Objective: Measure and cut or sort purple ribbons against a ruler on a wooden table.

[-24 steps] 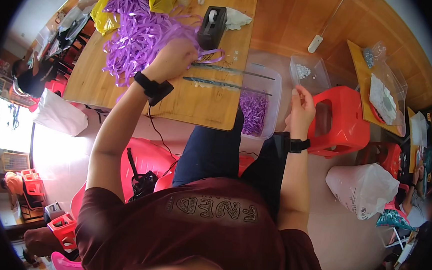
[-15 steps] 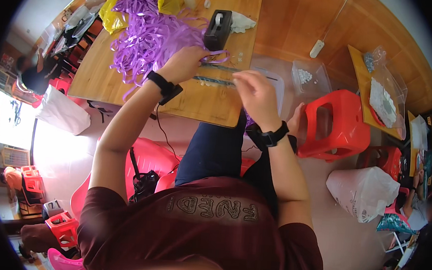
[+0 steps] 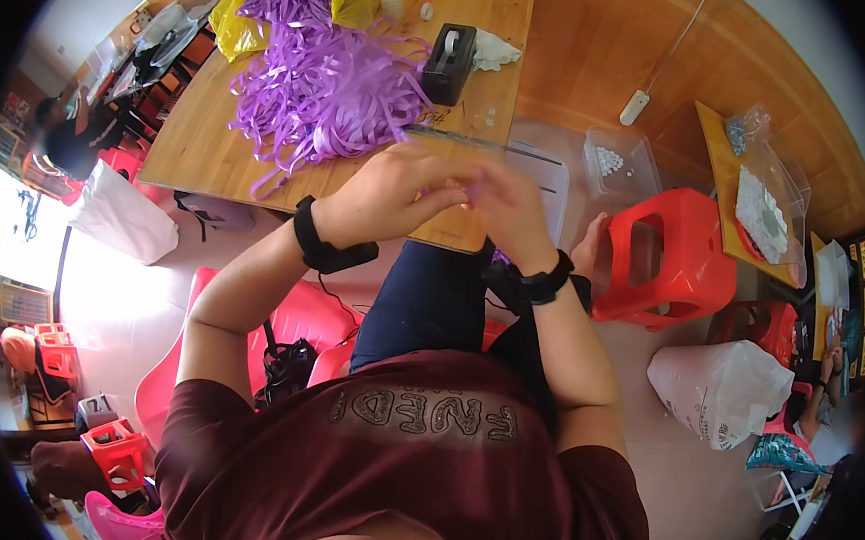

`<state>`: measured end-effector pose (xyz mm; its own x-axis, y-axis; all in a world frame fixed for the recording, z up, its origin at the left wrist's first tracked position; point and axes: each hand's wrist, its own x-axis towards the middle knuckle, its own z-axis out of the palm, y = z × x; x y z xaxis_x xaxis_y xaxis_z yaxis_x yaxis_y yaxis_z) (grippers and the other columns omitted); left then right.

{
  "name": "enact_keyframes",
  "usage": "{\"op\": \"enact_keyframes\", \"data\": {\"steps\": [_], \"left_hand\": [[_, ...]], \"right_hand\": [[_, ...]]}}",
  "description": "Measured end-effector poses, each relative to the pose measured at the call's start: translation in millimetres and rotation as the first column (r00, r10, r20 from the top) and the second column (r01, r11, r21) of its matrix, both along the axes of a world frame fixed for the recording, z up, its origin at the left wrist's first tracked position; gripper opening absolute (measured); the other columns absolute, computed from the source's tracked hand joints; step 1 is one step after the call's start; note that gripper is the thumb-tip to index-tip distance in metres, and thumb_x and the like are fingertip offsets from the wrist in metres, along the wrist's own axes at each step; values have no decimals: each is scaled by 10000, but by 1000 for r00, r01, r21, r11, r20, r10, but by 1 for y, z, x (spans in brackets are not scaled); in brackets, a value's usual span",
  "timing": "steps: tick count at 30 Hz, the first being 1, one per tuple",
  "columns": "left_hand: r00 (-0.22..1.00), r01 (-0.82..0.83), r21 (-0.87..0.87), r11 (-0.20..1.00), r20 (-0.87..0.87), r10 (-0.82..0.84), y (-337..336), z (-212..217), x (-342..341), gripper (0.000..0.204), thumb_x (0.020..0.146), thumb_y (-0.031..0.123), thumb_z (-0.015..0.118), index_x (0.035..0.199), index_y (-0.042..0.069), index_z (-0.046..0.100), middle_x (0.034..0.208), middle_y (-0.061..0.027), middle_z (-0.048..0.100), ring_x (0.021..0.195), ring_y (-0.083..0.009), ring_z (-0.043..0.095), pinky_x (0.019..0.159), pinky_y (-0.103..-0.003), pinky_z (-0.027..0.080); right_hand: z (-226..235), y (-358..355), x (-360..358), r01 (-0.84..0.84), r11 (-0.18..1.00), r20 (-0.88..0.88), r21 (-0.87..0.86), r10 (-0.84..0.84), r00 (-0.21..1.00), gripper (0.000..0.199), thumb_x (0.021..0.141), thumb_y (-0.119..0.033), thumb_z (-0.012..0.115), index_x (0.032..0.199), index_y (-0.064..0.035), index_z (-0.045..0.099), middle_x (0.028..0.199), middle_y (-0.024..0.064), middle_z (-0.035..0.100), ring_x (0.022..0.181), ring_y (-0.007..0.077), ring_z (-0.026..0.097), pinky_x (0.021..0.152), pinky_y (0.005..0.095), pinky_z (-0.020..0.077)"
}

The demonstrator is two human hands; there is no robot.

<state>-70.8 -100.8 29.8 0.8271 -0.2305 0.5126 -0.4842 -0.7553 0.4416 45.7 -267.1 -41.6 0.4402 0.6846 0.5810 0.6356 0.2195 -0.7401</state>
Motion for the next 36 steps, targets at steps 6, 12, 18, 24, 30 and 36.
{"op": "enact_keyframes", "data": {"steps": [6,12,18,24,30,36], "left_hand": [[915,-367,103,925,222,338,44,-36,9,483,822,189,700,1286,115,585,1067,-190,669,1046,-359,627,889,-435,501],[818,-571,216,792,70,571,126,-60,4,404,826,120,666,1228,100,635,1078,-192,663,1085,-348,618,932,-432,489],[784,-605,-301,737,-59,618,161,-28,24,244,923,185,614,1109,41,680,889,-155,679,819,-251,658,748,-373,507],[742,-483,-614,624,91,664,219,54,36,300,923,254,620,1040,-14,688,785,-109,675,738,-187,624,692,-329,489],[694,-282,-756,591,265,670,250,98,36,236,992,171,546,1008,-21,683,860,-39,691,756,-115,637,688,-243,496],[555,-488,-642,592,295,778,274,86,37,303,958,244,570,1039,-22,690,895,-127,719,800,-223,677,735,-333,513]], "right_hand": [[25,-37,-2,175,965,-605,195,-23,796,241,1037,-193,524,1142,-4,631,1066,129,697,798,174,681,712,290,566],[27,-48,1,272,849,-651,453,107,751,193,1033,-201,515,1046,-29,601,1024,167,689,739,196,685,668,320,584],[14,-44,4,249,957,-816,150,-23,578,293,990,-315,576,807,-88,552,598,53,558,461,127,495,438,240,384],[-7,-41,11,231,973,-847,20,-107,521,263,996,-278,574,800,-107,536,583,2,482,440,84,402,393,228,284],[-14,-51,15,470,874,-857,127,-141,495,249,1010,-293,570,848,-104,557,562,-46,413,462,44,359,403,213,245],[-11,-66,19,589,752,-836,296,-94,540,280,1036,-329,528,887,-95,572,538,-43,387,449,48,318,401,220,233]]}}
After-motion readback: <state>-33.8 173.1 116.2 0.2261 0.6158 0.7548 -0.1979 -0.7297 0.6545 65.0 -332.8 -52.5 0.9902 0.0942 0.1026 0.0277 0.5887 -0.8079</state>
